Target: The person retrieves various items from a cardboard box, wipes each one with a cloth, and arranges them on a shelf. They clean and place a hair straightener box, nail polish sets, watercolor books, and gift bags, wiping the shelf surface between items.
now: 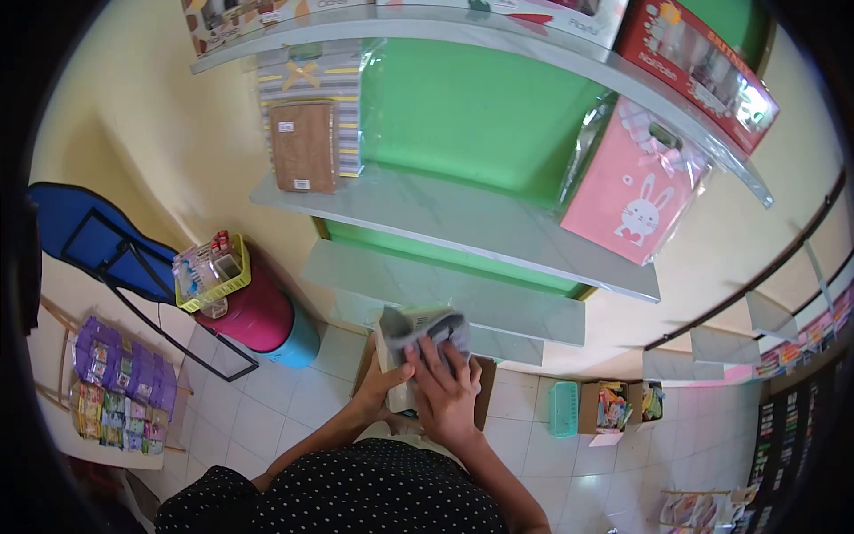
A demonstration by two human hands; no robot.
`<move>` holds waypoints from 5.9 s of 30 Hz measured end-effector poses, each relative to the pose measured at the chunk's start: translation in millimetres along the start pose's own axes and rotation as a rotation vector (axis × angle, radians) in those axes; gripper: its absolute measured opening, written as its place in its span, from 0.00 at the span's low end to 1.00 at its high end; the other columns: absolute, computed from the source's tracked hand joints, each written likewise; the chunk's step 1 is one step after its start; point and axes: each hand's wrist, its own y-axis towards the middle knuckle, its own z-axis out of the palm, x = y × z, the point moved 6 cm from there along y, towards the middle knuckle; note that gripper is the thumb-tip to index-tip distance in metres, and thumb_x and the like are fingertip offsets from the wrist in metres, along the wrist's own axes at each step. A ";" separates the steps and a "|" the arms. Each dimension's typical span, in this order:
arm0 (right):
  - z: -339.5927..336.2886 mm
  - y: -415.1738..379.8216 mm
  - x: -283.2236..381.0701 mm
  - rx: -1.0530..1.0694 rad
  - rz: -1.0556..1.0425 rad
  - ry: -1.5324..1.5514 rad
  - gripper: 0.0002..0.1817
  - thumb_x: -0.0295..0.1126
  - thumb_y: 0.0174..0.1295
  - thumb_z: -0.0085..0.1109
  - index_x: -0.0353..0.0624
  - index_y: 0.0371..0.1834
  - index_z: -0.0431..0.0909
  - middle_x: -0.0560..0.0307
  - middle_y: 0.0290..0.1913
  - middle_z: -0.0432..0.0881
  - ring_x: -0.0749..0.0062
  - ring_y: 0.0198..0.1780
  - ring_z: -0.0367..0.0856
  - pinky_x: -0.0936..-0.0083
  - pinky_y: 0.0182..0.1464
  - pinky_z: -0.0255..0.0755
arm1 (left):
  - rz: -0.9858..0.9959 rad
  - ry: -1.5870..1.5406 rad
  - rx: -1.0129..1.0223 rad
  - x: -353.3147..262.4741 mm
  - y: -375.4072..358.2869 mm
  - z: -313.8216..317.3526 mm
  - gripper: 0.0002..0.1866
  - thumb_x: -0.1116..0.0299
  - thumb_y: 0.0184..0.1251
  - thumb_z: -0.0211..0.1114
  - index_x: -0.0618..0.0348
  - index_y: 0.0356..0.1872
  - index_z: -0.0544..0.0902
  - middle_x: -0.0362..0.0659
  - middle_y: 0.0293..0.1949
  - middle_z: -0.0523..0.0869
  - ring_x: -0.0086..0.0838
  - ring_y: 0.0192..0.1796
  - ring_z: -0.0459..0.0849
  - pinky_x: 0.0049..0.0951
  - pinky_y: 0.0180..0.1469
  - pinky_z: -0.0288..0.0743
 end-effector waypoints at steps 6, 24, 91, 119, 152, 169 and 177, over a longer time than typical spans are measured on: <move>-25.2 27.4 -33.2 -0.270 0.177 0.482 0.20 0.34 0.59 0.40 0.39 0.54 0.65 0.47 0.56 0.64 0.57 0.58 0.58 0.68 0.60 0.47 | 0.027 0.077 -0.100 -12.8 -11.4 12.2 0.31 0.70 0.49 0.62 0.65 0.54 0.59 0.45 0.45 0.71 0.26 0.47 0.70 0.25 0.49 0.65; -25.6 -43.6 -62.3 -0.123 0.718 1.162 0.24 0.29 0.48 0.61 0.32 0.47 0.64 0.55 0.40 0.75 0.78 0.40 0.72 0.80 0.43 0.68 | 0.138 0.385 0.032 -16.1 15.2 36.0 0.25 0.67 0.54 0.59 0.64 0.52 0.62 0.48 0.44 0.72 0.28 0.47 0.70 0.27 0.46 0.67; -109.2 -174.1 -113.5 -1.320 0.960 0.991 0.20 0.37 0.51 0.58 0.36 0.43 0.66 0.55 0.35 0.72 0.75 0.33 0.72 0.79 0.32 0.69 | 0.772 1.308 -0.044 -87.8 169.2 181.0 0.17 0.60 0.41 0.68 0.61 0.28 0.74 0.42 0.23 0.81 0.29 0.26 0.80 0.28 0.26 0.71; -119.4 106.5 -70.9 -0.453 0.172 0.054 0.16 0.20 0.47 0.48 0.32 0.42 0.70 0.49 0.44 0.70 0.57 0.43 0.71 0.70 0.44 0.65 | 0.336 0.475 -0.102 -35.1 10.0 -26.4 0.13 0.63 0.62 0.48 0.61 0.42 0.71 0.40 0.29 0.77 0.21 0.33 0.75 0.22 0.37 0.67; -7.4 201.1 -42.1 0.006 -0.025 -0.295 0.07 0.28 0.46 0.47 0.39 0.21 0.76 0.46 0.36 0.65 0.54 0.39 0.65 0.64 0.38 0.65 | 0.187 0.433 -0.718 -20.3 -62.0 -169.3 0.11 0.68 0.55 0.50 0.59 0.40 0.72 0.40 0.28 0.78 0.23 0.34 0.76 0.24 0.38 0.66; 19.3 202.0 -2.2 0.051 -0.206 -0.060 0.08 0.28 0.47 0.47 0.39 0.21 0.76 0.47 0.35 0.66 0.56 0.37 0.66 0.65 0.38 0.65 | 0.261 0.353 -0.604 -28.6 -41.1 -150.4 0.09 0.75 0.56 0.50 0.64 0.38 0.72 0.40 0.26 0.78 0.18 0.31 0.73 0.16 0.34 0.63; 14.3 205.5 -12.9 -0.012 -0.141 -0.199 0.07 0.29 0.46 0.48 0.41 0.19 0.75 0.47 0.34 0.66 0.56 0.36 0.67 0.63 0.37 0.65 | 0.250 0.363 -0.625 -29.5 -47.5 -149.9 0.09 0.74 0.56 0.50 0.63 0.38 0.72 0.40 0.26 0.78 0.19 0.31 0.74 0.17 0.34 0.63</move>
